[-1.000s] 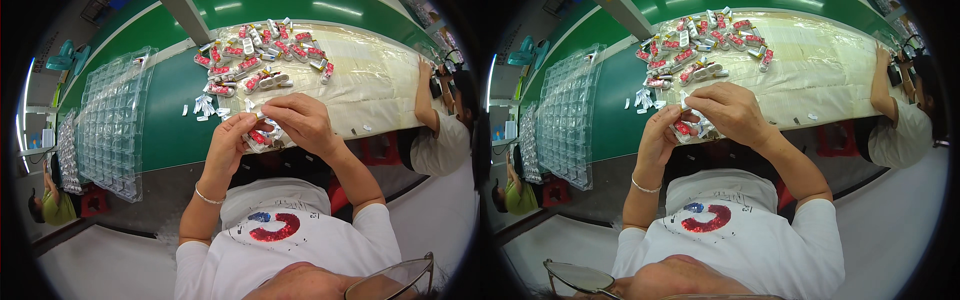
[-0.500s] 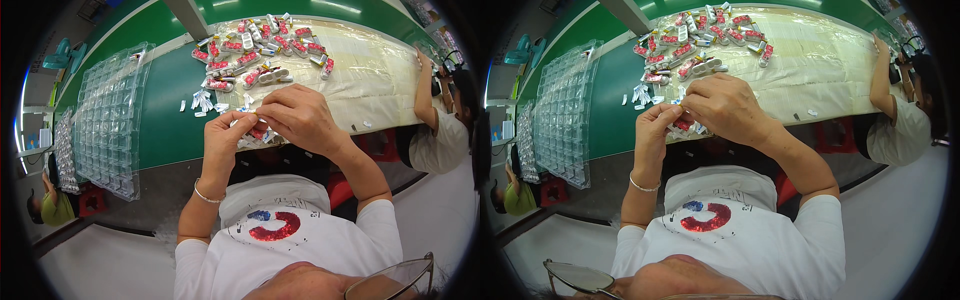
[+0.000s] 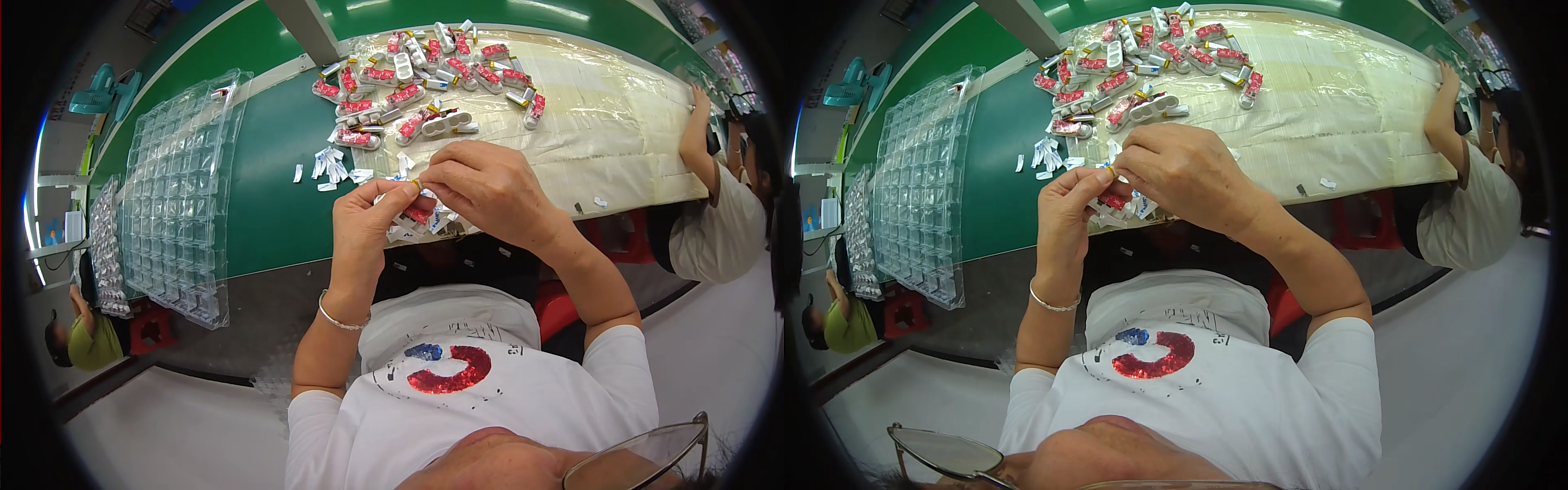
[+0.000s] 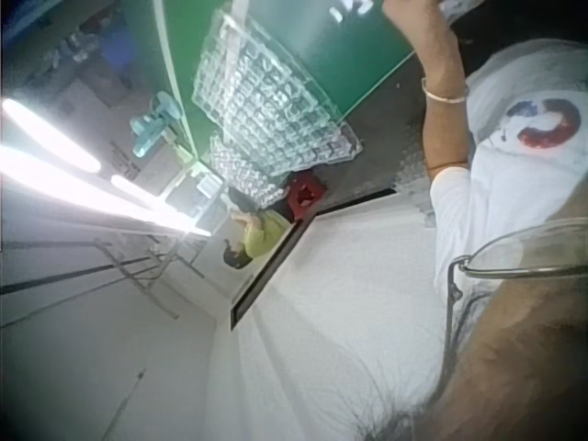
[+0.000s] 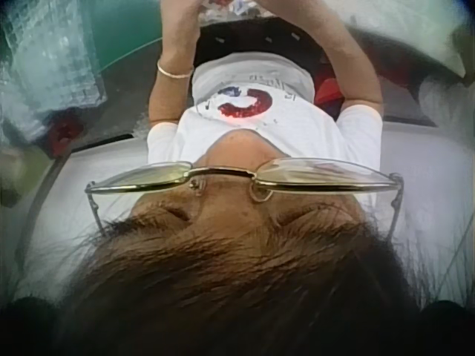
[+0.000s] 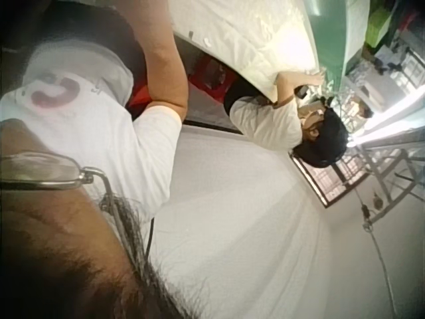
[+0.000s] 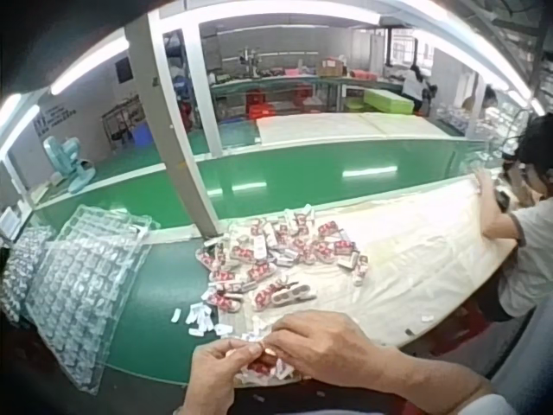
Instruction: The person places small, individually wrapped items into a clear plastic blister tray. They pick up items from a pile on the table, unwrap them, and place them into the tray slots. The person also handles empty plastic trays, stacking them on the floor.
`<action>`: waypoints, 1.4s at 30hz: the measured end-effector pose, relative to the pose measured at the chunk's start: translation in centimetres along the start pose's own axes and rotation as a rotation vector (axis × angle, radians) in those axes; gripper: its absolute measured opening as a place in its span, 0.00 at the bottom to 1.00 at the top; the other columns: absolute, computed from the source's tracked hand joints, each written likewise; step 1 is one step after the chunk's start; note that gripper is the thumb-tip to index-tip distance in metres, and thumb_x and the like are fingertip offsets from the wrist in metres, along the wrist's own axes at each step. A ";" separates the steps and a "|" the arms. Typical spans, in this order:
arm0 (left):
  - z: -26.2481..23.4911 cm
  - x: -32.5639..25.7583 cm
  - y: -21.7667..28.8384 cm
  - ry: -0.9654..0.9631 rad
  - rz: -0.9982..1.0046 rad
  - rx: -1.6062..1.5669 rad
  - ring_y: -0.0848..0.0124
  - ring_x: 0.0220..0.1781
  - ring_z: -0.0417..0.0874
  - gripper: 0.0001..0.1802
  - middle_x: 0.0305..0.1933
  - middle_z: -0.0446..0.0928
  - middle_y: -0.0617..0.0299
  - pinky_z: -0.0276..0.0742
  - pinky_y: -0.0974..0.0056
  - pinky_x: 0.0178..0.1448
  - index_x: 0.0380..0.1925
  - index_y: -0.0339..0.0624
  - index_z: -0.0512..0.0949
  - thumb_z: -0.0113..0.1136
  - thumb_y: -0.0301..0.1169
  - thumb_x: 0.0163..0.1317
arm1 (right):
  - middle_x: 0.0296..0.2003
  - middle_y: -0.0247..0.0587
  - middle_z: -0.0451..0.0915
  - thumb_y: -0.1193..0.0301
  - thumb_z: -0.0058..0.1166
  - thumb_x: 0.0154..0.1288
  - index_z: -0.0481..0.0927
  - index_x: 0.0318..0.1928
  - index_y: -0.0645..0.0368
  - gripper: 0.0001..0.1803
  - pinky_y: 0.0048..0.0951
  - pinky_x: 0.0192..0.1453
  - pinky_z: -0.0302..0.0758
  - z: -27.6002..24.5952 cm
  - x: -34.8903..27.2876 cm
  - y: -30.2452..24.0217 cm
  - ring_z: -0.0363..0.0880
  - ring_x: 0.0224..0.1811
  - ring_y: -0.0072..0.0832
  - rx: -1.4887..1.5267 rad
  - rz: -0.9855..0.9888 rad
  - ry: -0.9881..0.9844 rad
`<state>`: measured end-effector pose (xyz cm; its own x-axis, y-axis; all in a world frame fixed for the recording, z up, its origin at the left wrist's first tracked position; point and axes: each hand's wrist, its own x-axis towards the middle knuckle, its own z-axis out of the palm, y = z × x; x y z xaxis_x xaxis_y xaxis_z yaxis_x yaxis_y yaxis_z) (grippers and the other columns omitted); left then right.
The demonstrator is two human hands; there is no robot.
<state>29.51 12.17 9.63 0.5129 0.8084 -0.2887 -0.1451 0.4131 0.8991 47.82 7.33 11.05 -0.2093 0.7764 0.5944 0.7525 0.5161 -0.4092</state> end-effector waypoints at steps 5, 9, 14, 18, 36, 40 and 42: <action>-0.1 0.0 -0.2 0.003 0.011 0.017 0.71 0.30 0.85 0.08 0.30 0.84 0.52 0.80 0.69 0.40 0.32 0.32 0.82 0.62 0.28 0.62 | 0.28 0.36 0.76 0.70 0.62 0.55 0.78 0.29 0.57 0.06 0.34 0.34 0.75 -0.4 0.0 0.2 0.79 0.31 0.34 -0.018 -0.005 -0.038; 0.0 0.1 -0.5 0.008 0.027 0.031 0.72 0.30 0.85 0.08 0.30 0.84 0.53 0.80 0.69 0.40 0.32 0.31 0.82 0.63 0.27 0.62 | 0.27 0.36 0.75 0.69 0.62 0.55 0.77 0.27 0.57 0.07 0.34 0.34 0.75 0.0 -0.1 0.1 0.78 0.30 0.35 -0.055 0.004 -0.055; 0.0 0.1 -0.4 0.027 0.019 0.027 0.73 0.30 0.84 0.08 0.30 0.84 0.54 0.80 0.69 0.39 0.31 0.31 0.82 0.63 0.27 0.62 | 0.27 0.36 0.75 0.69 0.62 0.54 0.76 0.27 0.57 0.08 0.35 0.34 0.75 0.5 -0.4 0.3 0.78 0.30 0.35 -0.050 0.015 -0.031; 0.0 0.1 -0.4 0.039 0.039 0.033 0.73 0.30 0.84 0.08 0.30 0.84 0.54 0.79 0.70 0.39 0.31 0.31 0.82 0.64 0.28 0.62 | 0.26 0.37 0.75 0.70 0.61 0.53 0.75 0.26 0.57 0.08 0.35 0.34 0.75 0.5 0.0 0.1 0.78 0.30 0.36 -0.068 -0.021 0.002; -1.3 0.4 -0.9 -0.093 -0.024 -0.318 0.66 0.35 0.88 0.08 0.34 0.85 0.50 0.84 0.65 0.45 0.39 0.37 0.78 0.58 0.30 0.66 | 0.41 0.39 0.82 0.75 0.60 0.64 0.84 0.45 0.62 0.10 0.24 0.50 0.75 -0.6 -2.3 0.9 0.79 0.44 0.23 0.574 0.501 0.028; -0.8 0.5 -1.2 -0.193 -0.087 -0.400 0.66 0.37 0.88 0.08 0.35 0.85 0.52 0.85 0.64 0.45 0.40 0.37 0.78 0.57 0.30 0.66 | 0.40 0.37 0.82 0.73 0.64 0.63 0.84 0.48 0.63 0.14 0.24 0.49 0.77 1.4 -2.2 0.2 0.81 0.41 0.22 0.867 0.580 0.149; -0.4 0.3 -0.9 -0.208 -0.109 -0.414 0.67 0.36 0.87 0.09 0.36 0.85 0.52 0.85 0.64 0.45 0.41 0.37 0.78 0.57 0.31 0.67 | 0.40 0.37 0.82 0.73 0.63 0.63 0.83 0.47 0.64 0.13 0.24 0.49 0.77 1.8 -2.0 -0.1 0.81 0.41 0.21 1.022 0.642 0.181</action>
<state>29.47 12.24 8.57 0.6962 0.6676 -0.2638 -0.3843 0.6571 0.6485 47.03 6.38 8.65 0.1709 0.9755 0.1386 -0.1678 0.1674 -0.9715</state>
